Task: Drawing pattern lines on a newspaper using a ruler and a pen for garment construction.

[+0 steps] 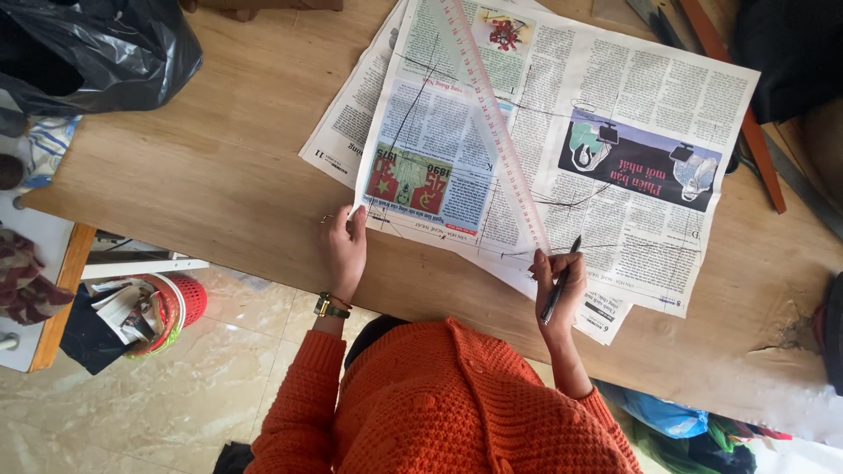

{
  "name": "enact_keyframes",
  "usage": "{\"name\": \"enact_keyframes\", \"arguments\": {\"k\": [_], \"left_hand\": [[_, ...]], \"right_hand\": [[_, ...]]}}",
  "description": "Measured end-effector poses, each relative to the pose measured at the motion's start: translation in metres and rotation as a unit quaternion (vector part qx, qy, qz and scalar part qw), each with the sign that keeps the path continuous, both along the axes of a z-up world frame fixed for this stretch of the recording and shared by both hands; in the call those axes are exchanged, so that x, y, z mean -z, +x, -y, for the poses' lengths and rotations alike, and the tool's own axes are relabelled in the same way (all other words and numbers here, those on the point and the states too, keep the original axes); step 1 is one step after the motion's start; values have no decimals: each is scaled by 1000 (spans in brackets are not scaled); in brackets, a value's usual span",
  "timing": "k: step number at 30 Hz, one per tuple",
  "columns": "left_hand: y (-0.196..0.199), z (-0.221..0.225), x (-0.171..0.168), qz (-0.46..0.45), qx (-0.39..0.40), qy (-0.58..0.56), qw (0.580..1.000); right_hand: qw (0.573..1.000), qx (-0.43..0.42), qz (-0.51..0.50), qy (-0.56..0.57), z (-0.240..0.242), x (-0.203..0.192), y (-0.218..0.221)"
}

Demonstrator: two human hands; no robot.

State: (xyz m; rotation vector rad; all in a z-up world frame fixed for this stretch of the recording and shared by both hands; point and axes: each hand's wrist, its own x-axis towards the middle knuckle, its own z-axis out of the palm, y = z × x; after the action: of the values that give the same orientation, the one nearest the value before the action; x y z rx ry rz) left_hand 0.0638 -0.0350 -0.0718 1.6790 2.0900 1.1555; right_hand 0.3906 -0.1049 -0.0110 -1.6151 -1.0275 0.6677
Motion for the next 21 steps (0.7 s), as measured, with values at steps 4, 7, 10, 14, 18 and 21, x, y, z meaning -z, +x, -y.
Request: {"name": "enact_keyframes", "arguments": {"k": [4, 7, 10, 14, 18, 21], "left_hand": [[-4, -3, 4, -10, -2, 16, 1000], [-8, -9, 11, 42, -18, 6, 999], [-17, -19, -2, 40, -19, 7, 999], [-38, -46, -17, -43, -12, 67, 997], [-60, -74, -15, -107, -3, 101, 989], [-77, -92, -1, -124, 2, 68, 990]], "right_hand": [[1000, -1, 14, -6, 0, 0, 0], [1000, 2, 14, -11, 0, 1, 1], [1000, 14, 14, -13, 4, 1, 1], [1000, 23, 17, -13, 7, -1, 0], [999, 28, 22, -20, 10, 0, 0], [999, 32, 18, -17, 11, 1, 1]]}}
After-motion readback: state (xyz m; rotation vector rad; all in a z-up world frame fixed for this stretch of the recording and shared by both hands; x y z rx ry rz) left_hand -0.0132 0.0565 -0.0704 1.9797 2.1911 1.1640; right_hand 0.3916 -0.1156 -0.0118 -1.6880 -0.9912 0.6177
